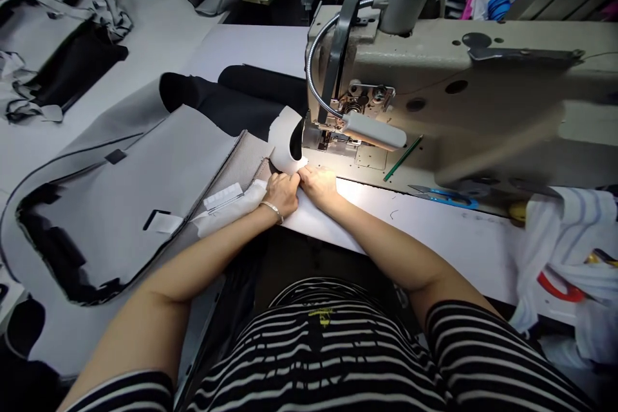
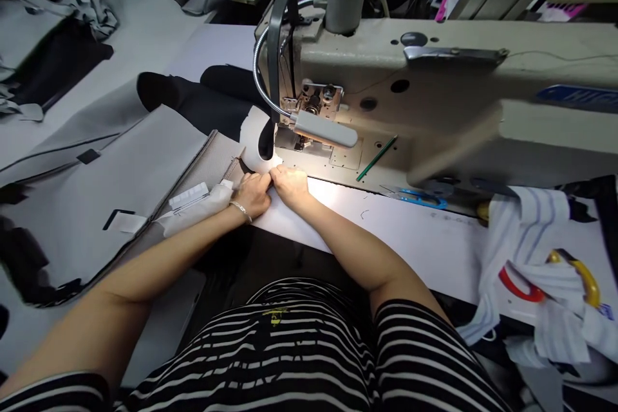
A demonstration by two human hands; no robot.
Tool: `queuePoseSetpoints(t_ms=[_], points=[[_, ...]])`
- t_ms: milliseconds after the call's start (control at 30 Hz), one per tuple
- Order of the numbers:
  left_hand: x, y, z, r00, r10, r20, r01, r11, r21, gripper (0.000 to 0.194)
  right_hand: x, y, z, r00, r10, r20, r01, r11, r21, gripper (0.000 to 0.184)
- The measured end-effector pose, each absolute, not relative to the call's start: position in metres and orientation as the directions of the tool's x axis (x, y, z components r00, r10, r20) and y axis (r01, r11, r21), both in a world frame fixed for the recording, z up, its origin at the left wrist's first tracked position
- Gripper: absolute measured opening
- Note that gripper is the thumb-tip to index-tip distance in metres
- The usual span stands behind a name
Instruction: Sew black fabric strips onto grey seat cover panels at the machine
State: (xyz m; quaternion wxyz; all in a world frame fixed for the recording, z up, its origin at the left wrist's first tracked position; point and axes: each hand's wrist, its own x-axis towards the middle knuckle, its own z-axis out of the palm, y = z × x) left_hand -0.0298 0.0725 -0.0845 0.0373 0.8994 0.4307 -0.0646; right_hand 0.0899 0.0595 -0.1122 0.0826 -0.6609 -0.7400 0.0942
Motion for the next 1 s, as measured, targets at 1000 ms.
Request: queuePoseSetpoints(t_ms=[1000], points=[[-0.057, 0.137, -0.049, 0.610, 0.792, 0.035, 0.786, -0.609, 0.106, 0.018, 0.061, 0.073, -0.092, -0.164, 0.931, -0.325, -0.656, -0.349, -0.669, 0.056]])
